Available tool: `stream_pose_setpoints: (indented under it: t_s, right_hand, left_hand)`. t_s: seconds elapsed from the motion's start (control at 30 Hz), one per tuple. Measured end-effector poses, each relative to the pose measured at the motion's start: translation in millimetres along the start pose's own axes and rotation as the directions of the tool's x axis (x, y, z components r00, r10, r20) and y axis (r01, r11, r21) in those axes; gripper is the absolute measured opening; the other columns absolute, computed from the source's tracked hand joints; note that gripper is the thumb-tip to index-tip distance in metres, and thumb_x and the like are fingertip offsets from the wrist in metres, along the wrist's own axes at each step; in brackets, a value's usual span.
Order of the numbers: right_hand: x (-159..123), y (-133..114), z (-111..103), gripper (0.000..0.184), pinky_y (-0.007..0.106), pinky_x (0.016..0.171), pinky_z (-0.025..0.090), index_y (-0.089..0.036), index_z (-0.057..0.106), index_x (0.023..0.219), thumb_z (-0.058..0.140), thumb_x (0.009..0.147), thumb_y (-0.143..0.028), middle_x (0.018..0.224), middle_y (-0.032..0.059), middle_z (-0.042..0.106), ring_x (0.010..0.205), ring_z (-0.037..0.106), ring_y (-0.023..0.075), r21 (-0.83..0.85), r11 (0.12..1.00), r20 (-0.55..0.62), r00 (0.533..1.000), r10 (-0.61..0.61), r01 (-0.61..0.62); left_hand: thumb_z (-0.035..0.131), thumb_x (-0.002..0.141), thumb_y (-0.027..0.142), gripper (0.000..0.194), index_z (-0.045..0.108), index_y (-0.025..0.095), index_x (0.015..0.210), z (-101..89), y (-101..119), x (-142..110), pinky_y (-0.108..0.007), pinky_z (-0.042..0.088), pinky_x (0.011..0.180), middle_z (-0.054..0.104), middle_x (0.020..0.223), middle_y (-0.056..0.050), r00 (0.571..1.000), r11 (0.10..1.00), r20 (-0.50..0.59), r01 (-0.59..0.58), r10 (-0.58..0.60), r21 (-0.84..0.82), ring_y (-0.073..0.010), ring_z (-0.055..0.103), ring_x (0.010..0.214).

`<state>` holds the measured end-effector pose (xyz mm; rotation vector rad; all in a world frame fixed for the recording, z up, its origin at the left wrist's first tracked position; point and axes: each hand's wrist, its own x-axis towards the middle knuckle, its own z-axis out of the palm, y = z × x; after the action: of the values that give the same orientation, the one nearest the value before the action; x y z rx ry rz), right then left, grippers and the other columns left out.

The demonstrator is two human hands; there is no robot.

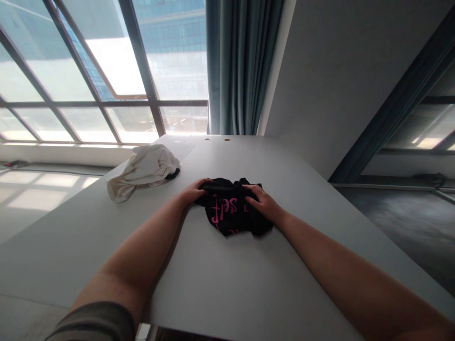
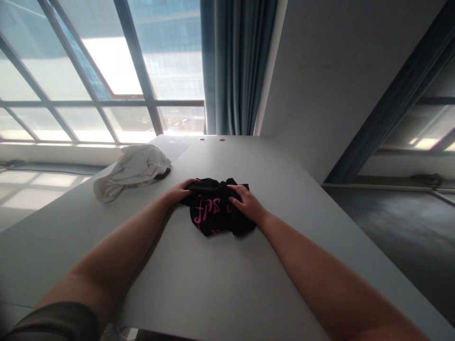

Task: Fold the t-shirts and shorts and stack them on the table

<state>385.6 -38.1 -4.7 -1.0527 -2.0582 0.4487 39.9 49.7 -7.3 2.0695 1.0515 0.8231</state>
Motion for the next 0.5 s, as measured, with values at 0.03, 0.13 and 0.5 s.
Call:
stream_pose_setpoints:
  t_s: [0.03, 0.13, 0.5]
  right_hand:
    - [0, 0, 0, 0.047, 0.048, 0.117, 0.044, -0.029, 0.059, 0.142, 0.057, 0.098, -0.045, 0.137, 0.0082, 0.062, 0.131, 0.059, 0.0278, 0.002, 1.0, -0.002, 1.0, 0.0, 0.0]
    - [0, -2, -1, 0.047, 0.048, 0.117, 0.044, -0.029, 0.059, 0.142, 0.057, 0.098, -0.045, 0.136, 0.0084, 0.062, 0.131, 0.059, 0.0276, 0.002, 1.0, -0.001, 1.0, 0.003, -0.003]
    - [1, -1, 0, 0.052, 0.049, 0.119, 0.042, -0.027, 0.059, 0.147, 0.056, 0.099, -0.046, 0.139, 0.0098, 0.062, 0.132, 0.058, 0.0274, 0.008, 1.0, 0.018, 1.0, -0.012, 0.012]
  left_hand:
    - [0.068, 0.07, 0.027, 0.066, 0.067, 0.021, 0.136, -3.2, 0, -1, -0.048, 0.048, 0.111, 0.068, 0.139, -0.009, 0.999, 0.994, 0.031, 0.013, -0.01, -0.104, -0.0348, 0.062, 0.127]
    - [0.073, 0.068, 0.03, 0.063, 0.071, 0.021, 0.13, -12.1, 2, -4, -0.048, 0.049, 0.11, 0.066, 0.143, -0.01, 0.996, 0.946, 0.076, 0.065, -0.043, -0.316, -0.0368, 0.06, 0.131]
    - [0.067, 0.074, 0.051, 0.038, 0.074, 0.018, 0.091, 3.6, 4, -1, -0.038, 0.058, 0.073, 0.075, 0.083, -0.007, 0.962, 0.942, -0.154, 0.174, -0.225, -0.288, -0.0261, 0.071, 0.079]
